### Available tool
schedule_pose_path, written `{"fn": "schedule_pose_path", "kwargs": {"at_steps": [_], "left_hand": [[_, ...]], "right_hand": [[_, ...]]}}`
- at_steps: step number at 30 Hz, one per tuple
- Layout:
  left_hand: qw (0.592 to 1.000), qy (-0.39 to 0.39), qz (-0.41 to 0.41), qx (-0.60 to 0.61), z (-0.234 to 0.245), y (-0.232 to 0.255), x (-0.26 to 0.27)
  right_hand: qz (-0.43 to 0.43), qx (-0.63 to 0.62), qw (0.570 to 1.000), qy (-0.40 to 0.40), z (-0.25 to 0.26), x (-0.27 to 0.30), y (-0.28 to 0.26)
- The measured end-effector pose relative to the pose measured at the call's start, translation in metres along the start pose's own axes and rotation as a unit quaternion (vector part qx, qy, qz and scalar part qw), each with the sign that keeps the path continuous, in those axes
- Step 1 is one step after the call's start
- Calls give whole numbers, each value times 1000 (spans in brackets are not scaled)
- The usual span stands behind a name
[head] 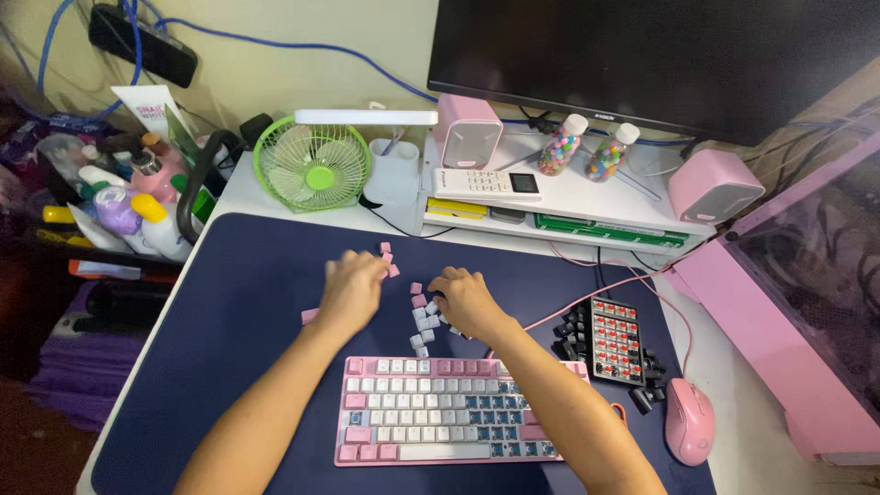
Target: The person assembles a mechanical keyboard by placing pink and white keycaps onto the keyboard base. They pick up keycaps from the desk mat and press them into place one by one, occasionally using an orange keycap puller to adjust or remove a keycap.
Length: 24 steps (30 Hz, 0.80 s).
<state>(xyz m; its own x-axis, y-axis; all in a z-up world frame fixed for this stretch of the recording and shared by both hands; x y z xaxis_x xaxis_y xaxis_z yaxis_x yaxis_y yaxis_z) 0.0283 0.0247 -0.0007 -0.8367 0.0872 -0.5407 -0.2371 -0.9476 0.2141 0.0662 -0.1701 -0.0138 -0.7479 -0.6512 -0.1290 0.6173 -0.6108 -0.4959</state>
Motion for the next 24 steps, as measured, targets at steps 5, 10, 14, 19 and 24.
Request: {"fn": "schedule_pose_path", "kwargs": {"at_steps": [5,10,14,19,24], "left_hand": [[993,39,108,34,7,-65,6],[988,-5,131,88,0,-89,22],[987,-27,121,97,2,-84,27],[991,-33,106,81,11,-74,28],[988,-56,119,80,11,-75,29]], "right_hand": [[-17,-2,1000,-1,0,-8,-1],[0,-19,1000,22,-8,-26,-12],[22,-23,998,57,-20,-48,-20],[-18,-11,994,110,-33,-90,-17],[-80,44,986,137,-48,-123,-16]]}}
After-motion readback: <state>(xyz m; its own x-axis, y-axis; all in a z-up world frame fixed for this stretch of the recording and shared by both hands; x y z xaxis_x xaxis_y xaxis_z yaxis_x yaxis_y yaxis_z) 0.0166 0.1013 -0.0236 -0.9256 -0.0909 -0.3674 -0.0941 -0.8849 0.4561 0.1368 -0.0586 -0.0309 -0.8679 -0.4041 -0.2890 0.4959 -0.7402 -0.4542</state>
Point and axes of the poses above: each hand's wrist, its own x-axis away from the middle knuckle, its own z-axis out of the back of the hand, y = z × x, the point moved 6 cm from there along -x, towards the middle knuckle, and after that the axes turned 13 degrees about -x, right-handed, at the moved point
